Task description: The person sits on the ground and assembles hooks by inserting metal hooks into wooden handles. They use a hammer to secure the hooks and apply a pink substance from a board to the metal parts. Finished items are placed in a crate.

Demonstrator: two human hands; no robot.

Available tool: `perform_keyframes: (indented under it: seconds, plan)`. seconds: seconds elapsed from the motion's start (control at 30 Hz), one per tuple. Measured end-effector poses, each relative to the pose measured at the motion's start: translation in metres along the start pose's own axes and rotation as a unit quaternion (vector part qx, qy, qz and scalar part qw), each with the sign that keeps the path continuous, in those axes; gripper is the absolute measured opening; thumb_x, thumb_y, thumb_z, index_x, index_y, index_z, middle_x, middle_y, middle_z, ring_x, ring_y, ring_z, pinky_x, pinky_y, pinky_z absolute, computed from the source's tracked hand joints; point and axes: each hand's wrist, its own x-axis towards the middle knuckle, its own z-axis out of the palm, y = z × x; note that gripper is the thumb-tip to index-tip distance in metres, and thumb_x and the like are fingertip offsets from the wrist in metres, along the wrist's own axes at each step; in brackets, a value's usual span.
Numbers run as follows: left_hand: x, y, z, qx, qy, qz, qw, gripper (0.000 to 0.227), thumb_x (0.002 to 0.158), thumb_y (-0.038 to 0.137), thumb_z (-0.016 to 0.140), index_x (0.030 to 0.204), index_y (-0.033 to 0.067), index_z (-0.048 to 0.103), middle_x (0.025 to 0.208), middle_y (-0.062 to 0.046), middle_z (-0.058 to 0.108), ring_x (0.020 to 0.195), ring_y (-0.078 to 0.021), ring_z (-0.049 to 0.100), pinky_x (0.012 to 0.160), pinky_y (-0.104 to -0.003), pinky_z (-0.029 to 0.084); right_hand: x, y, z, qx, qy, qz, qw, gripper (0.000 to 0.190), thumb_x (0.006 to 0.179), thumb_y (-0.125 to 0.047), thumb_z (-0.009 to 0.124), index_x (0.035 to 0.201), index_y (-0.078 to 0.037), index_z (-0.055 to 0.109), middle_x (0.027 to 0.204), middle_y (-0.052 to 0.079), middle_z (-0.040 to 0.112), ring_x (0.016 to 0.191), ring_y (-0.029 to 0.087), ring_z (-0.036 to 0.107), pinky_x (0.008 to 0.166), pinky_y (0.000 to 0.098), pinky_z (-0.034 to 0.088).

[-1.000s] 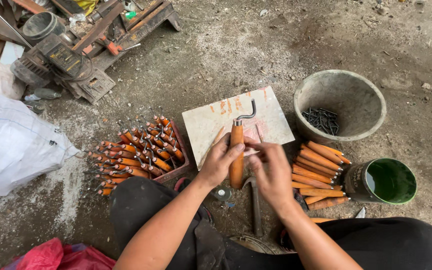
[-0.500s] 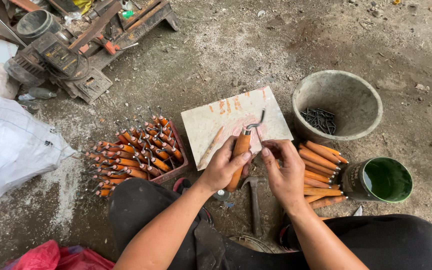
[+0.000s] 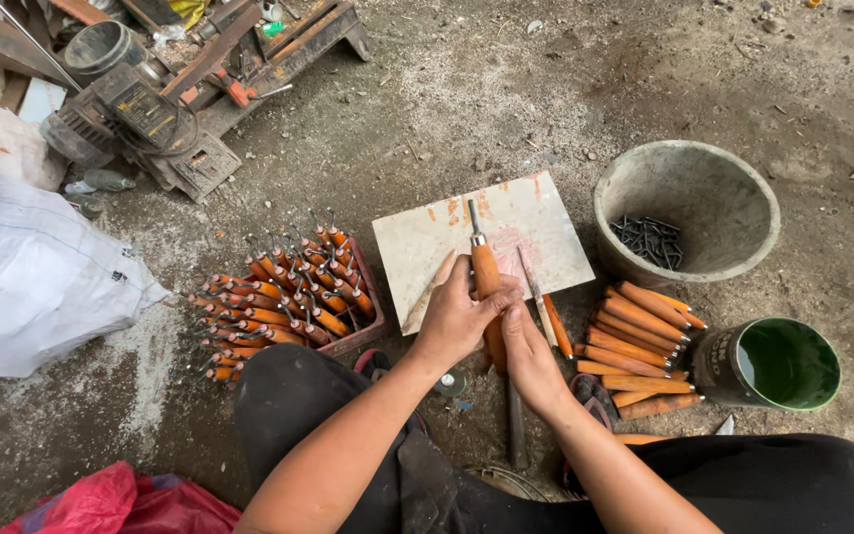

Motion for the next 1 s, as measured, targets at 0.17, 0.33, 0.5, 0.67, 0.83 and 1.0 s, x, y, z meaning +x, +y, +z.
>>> perform_keyframes:
  seconds: [0.17, 0.33, 0.5, 0.67, 0.83, 1.0]
  plan:
    - [0.007, -0.011, -0.002, -0.097, -0.041, -0.026, 0.994, 0.04, 0.101, 0.039, 0.061, 0.118, 0.0037, 0.055, 0.107, -0.01, 0.074, 0.1, -0.0192, 0.075, 0.09, -0.033, 0.061, 0.011, 0.016, -0.013, -0.065, -0.024, -0.163, 0.984, 0.064, 0.114, -0.048, 0.03, 0.15, 0.004, 0.037, 0.132, 0.017, 0.058, 0.117, 0.025, 0.057, 0.094, 0.0347, 0.049]
    - [0.012, -0.023, -0.027, -0.224, -0.059, -0.001, 0.973, 0.028, 0.104, 0.027, 0.06, 0.119, 0.0036, 0.054, 0.093, -0.005, 0.06, 0.082, -0.0135, 0.061, 0.078, -0.031, 0.054, 0.062, 0.102, -0.07, -0.142, 0.04, 0.071, 0.987, 0.051, 0.1, -0.047, 0.048, 0.116, 0.0, 0.063, 0.088, 0.014, 0.072, 0.074, 0.024, 0.072, 0.069, 0.038, 0.059]
    - [0.013, -0.019, -0.023, -0.247, -0.123, 0.01, 0.961, 0.024, 0.101, 0.025, 0.062, 0.111, 0.0061, 0.051, 0.085, -0.003, 0.055, 0.071, -0.0107, 0.058, 0.064, -0.028, 0.056, 0.061, 0.227, -0.062, -0.41, -0.102, 0.345, 0.838, 0.054, 0.094, -0.047, 0.066, 0.09, 0.006, 0.075, 0.065, 0.014, 0.072, 0.055, 0.028, 0.073, 0.062, 0.0435, 0.063]
    - [0.003, -0.009, -0.021, -0.209, -0.118, 0.037, 0.97, 0.024, 0.102, 0.025, 0.063, 0.11, 0.005, 0.052, 0.083, -0.002, 0.055, 0.068, -0.0102, 0.057, 0.063, -0.027, 0.051, 0.029, 0.27, -0.036, -0.514, -0.093, 0.325, 0.788, 0.064, 0.089, -0.06, 0.073, 0.123, -0.006, 0.067, 0.127, 0.017, 0.066, 0.121, 0.032, 0.064, 0.101, 0.0439, 0.052]
    - [-0.003, -0.009, -0.028, -0.231, -0.115, 0.045, 0.965, 0.024, 0.102, 0.023, 0.064, 0.112, 0.0039, 0.054, 0.087, -0.001, 0.055, 0.07, -0.0083, 0.057, 0.064, -0.026, 0.051, 0.009, 0.269, -0.022, -0.528, -0.056, 0.361, 0.767, 0.071, 0.085, -0.053, 0.077, 0.137, -0.008, 0.059, 0.136, 0.014, 0.065, 0.124, 0.03, 0.065, 0.1, 0.0413, 0.056]
    - [-0.001, -0.005, -0.025, -0.242, -0.108, 0.038, 0.964, 0.022, 0.101, 0.019, 0.068, 0.107, 0.0024, 0.056, 0.082, 0.0, 0.056, 0.065, -0.0079, 0.056, 0.058, -0.026, 0.049, 0.01, 0.264, -0.029, -0.498, -0.05, 0.369, 0.783, 0.06, 0.084, -0.052, 0.077, 0.128, -0.012, 0.068, 0.134, 0.012, 0.067, 0.126, 0.029, 0.066, 0.103, 0.0407, 0.055]
